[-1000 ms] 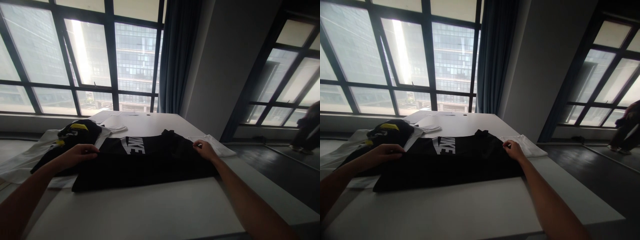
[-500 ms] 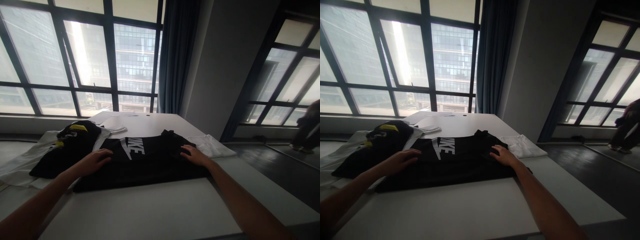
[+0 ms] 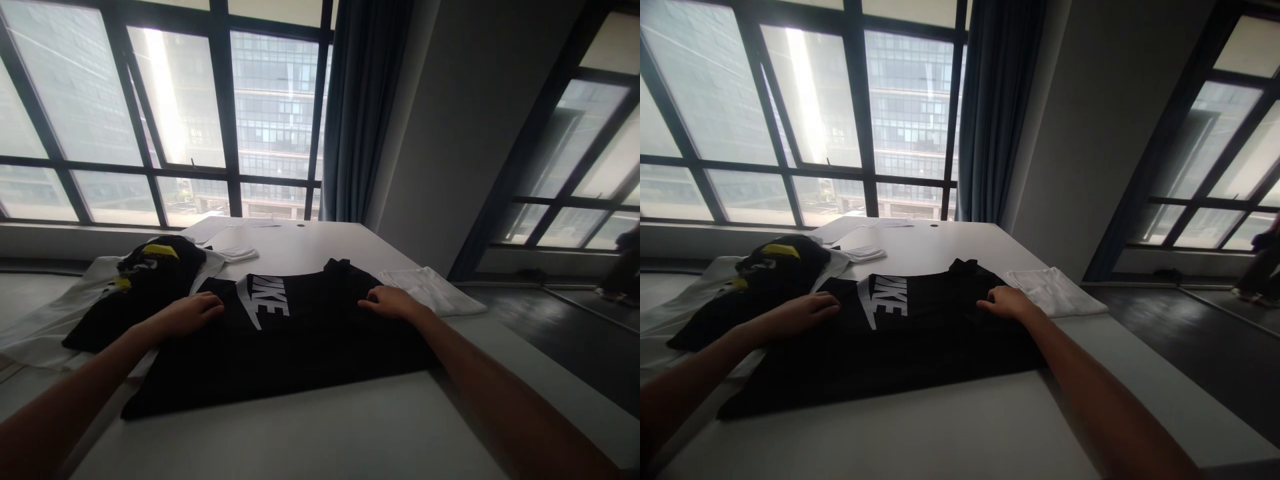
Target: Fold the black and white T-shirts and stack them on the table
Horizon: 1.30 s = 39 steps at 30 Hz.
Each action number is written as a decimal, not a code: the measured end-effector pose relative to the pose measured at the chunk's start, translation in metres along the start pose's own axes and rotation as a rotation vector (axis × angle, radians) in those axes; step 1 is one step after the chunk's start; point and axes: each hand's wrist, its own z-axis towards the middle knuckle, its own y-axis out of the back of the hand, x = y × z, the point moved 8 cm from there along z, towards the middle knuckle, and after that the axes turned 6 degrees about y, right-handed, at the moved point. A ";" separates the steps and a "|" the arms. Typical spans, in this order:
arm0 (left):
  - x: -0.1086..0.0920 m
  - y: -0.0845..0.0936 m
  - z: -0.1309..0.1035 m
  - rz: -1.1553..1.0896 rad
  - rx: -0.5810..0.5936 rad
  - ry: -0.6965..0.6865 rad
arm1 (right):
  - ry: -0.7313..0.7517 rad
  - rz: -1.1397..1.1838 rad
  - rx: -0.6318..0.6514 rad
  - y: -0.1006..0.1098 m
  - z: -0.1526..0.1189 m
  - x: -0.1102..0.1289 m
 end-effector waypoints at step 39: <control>0.020 0.037 -0.027 -0.060 -0.246 -0.098 | 0.167 0.453 0.013 0.018 -0.050 0.004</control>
